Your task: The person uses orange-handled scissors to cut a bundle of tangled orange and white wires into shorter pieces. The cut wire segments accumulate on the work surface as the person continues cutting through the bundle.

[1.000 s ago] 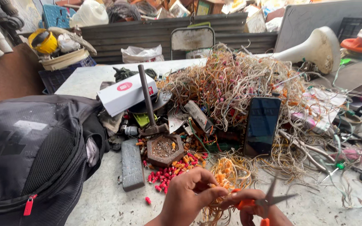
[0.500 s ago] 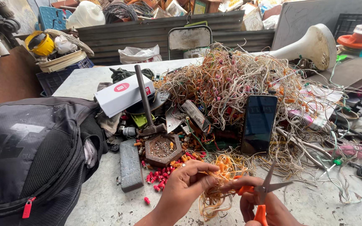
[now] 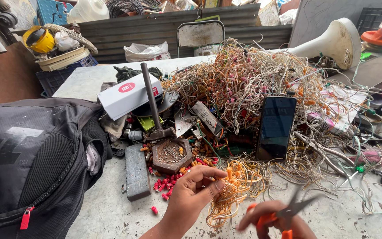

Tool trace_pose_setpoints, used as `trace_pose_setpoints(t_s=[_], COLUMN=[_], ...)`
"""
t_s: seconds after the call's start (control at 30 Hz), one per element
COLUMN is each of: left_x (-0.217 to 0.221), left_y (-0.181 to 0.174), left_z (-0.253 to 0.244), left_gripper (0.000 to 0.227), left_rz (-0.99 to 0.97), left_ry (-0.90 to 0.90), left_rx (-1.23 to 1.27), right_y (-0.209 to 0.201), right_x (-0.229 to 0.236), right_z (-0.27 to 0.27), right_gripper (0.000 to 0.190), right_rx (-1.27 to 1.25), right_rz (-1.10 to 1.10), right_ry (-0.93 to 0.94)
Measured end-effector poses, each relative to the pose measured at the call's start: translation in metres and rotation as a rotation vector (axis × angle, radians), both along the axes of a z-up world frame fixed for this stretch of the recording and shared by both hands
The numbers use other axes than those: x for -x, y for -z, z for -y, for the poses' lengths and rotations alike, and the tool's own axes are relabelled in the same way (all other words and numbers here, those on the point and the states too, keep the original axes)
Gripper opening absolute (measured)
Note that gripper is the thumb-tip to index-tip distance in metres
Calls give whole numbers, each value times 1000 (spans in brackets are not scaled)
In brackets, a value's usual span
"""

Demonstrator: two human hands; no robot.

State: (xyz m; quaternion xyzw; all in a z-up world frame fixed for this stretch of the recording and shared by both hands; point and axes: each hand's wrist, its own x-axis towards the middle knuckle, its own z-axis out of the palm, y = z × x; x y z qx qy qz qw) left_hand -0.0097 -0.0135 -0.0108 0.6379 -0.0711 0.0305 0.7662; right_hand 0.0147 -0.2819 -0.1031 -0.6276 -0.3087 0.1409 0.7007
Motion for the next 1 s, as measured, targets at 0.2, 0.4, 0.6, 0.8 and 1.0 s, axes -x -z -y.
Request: trace_pose_setpoints(t_s=[0.2,0.4,0.6,0.8,1.0], left_x=[5,5,3,1,6], left_y=[-5,-11,-7,-5,-14], left_z=[-1,0,-3,-4,-1], left_gripper=[19,20,18,18,15], left_rz=[99,112,109,3,171], left_ry=[-63,-83,-123,-106,-70], left_rx=[-138,-174,-208,-167,-309], right_y=[-17,-45,-44,-44,-50], right_x=[3,-3,-8,-8,-7], right_z=[-8,-16,-12,-13,-13], right_gripper=[47,64,70,80,88], right_rx=[185,50,304,158,92], right_rz=[-378,-411,-443,-459,-729], right_ry=[-432,-583,-618,-653,-619])
